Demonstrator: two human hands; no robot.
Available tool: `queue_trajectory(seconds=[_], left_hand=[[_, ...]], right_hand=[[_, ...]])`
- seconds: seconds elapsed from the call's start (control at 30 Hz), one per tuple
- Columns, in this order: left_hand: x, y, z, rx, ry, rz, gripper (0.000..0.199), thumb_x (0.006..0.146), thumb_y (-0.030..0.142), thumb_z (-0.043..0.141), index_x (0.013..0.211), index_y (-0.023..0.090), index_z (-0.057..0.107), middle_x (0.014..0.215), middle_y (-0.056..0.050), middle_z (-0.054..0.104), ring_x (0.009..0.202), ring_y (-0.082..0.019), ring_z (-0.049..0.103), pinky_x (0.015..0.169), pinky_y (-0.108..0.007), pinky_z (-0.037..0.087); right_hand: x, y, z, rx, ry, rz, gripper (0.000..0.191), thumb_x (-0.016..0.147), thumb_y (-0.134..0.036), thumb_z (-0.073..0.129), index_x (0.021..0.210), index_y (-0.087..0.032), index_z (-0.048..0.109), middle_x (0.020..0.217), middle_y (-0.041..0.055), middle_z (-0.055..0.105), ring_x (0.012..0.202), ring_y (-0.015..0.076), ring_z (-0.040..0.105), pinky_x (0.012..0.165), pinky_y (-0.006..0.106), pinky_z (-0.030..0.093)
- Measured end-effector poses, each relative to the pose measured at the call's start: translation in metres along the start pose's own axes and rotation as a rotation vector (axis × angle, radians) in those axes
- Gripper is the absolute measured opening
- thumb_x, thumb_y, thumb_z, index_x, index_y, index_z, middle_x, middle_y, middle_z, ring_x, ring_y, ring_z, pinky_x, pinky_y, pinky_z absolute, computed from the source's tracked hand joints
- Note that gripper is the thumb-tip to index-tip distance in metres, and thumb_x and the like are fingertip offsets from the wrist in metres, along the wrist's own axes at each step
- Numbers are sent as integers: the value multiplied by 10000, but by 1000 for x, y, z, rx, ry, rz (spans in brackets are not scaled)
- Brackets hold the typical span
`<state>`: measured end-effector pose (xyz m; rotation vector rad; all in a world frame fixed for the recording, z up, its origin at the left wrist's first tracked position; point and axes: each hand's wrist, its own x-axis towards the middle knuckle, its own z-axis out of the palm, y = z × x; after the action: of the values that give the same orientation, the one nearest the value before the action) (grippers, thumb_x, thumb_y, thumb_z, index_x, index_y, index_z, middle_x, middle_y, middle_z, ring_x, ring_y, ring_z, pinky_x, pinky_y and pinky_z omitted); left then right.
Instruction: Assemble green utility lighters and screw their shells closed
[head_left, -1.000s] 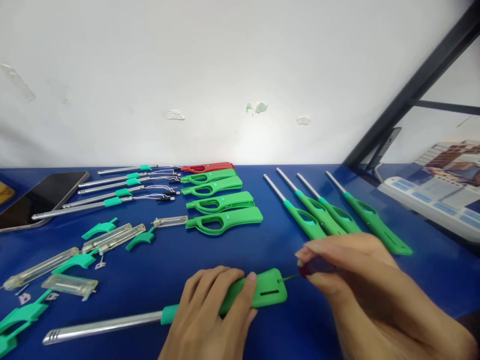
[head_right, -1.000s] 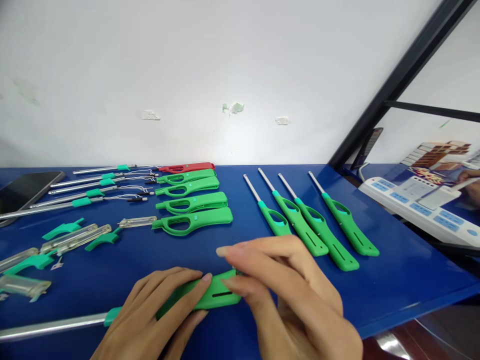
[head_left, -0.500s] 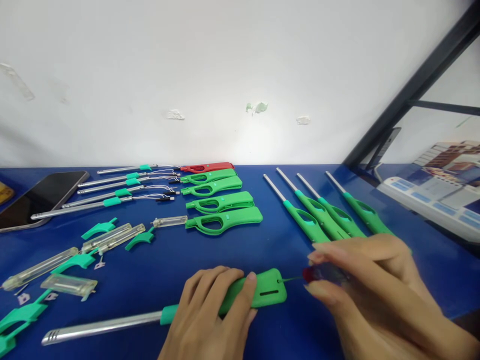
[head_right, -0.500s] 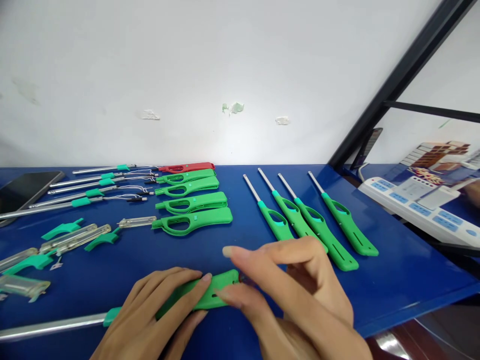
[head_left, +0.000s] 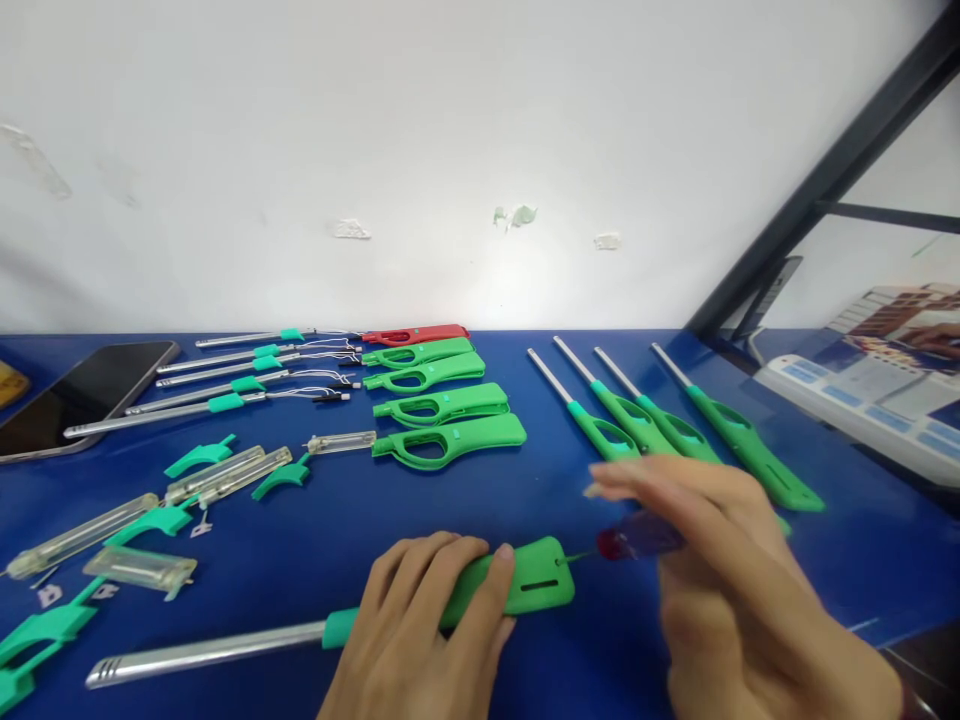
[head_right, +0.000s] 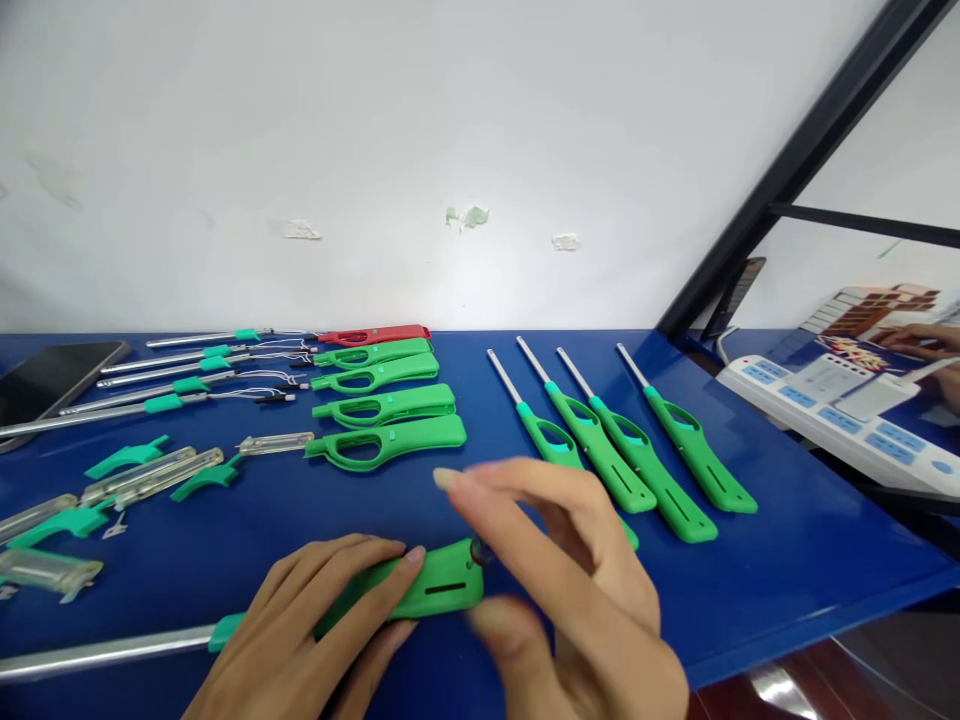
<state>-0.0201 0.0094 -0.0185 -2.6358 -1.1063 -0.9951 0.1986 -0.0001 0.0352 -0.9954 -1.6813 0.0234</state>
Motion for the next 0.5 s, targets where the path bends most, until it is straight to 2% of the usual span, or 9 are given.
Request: queue_trajectory(seconds=[0.03, 0.1, 0.2, 0.27, 0.37, 0.43, 0.5], left_hand=[[0, 0, 0, 3, -2, 3, 310, 1143, 205, 526, 1414, 230, 674, 1251, -29, 784, 1156, -210, 745, 988, -368, 610], [-1, 0, 1, 13, -3, -1, 307, 1141, 210, 532, 1410, 234, 678, 1250, -28, 785, 1151, -215, 748, 987, -377, 615], [-1, -1, 1, 22, 2, -3, 309, 1140, 203, 527, 1407, 231, 680, 1247, -31, 787, 1148, -216, 751, 985, -377, 617], [-1, -1, 1, 24, 1, 1, 314, 1143, 201, 517, 1414, 224, 675, 1249, -35, 789, 1148, -216, 753, 984, -375, 618], [-1, -1, 1, 31, 0, 8, 306, 1139, 206, 533, 1408, 226, 677, 1243, -32, 792, 1137, -217, 757, 978, -378, 619], [-2, 0, 1, 36, 7, 11, 302, 1135, 203, 542, 1400, 232, 683, 1231, -27, 794, 1122, -215, 761, 971, -377, 621], [-2, -1, 1, 37, 7, 8, 298, 1135, 207, 540, 1393, 235, 687, 1227, -24, 795, 1121, -213, 762, 969, -373, 622]], right_hand=[[0, -1, 0, 21, 8, 33, 512, 1064, -124, 665, 1515, -364, 688, 1299, 29, 766, 1064, 193, 777, 780, 318, 689], [0, -2, 2, 67, 43, 84, 529, 1055, -72, 659, 1479, -383, 710, 1194, -15, 804, 979, 149, 785, 784, 282, 684], [0, -1, 3, 49, 43, 14, 593, 951, -37, 805, 1440, -367, 738, 1007, -28, 766, 859, 128, 743, 679, 250, 646], [-2, 0, 3, 0, 33, -36, 578, 962, -99, 825, 1472, -351, 722, 1023, 2, 737, 872, 147, 726, 646, 271, 628], [-3, 0, 6, -13, 76, 36, 454, 1094, -180, 653, 1504, -369, 697, 1179, 28, 764, 989, 172, 755, 711, 305, 646], [-2, -1, 8, 26, 107, 95, 498, 1101, -116, 594, 1506, -389, 689, 1253, -3, 790, 1020, 157, 781, 774, 299, 663], [1, 0, 9, 71, 112, 83, 552, 1049, -43, 645, 1475, -386, 711, 1154, -35, 813, 944, 131, 786, 766, 274, 662]])
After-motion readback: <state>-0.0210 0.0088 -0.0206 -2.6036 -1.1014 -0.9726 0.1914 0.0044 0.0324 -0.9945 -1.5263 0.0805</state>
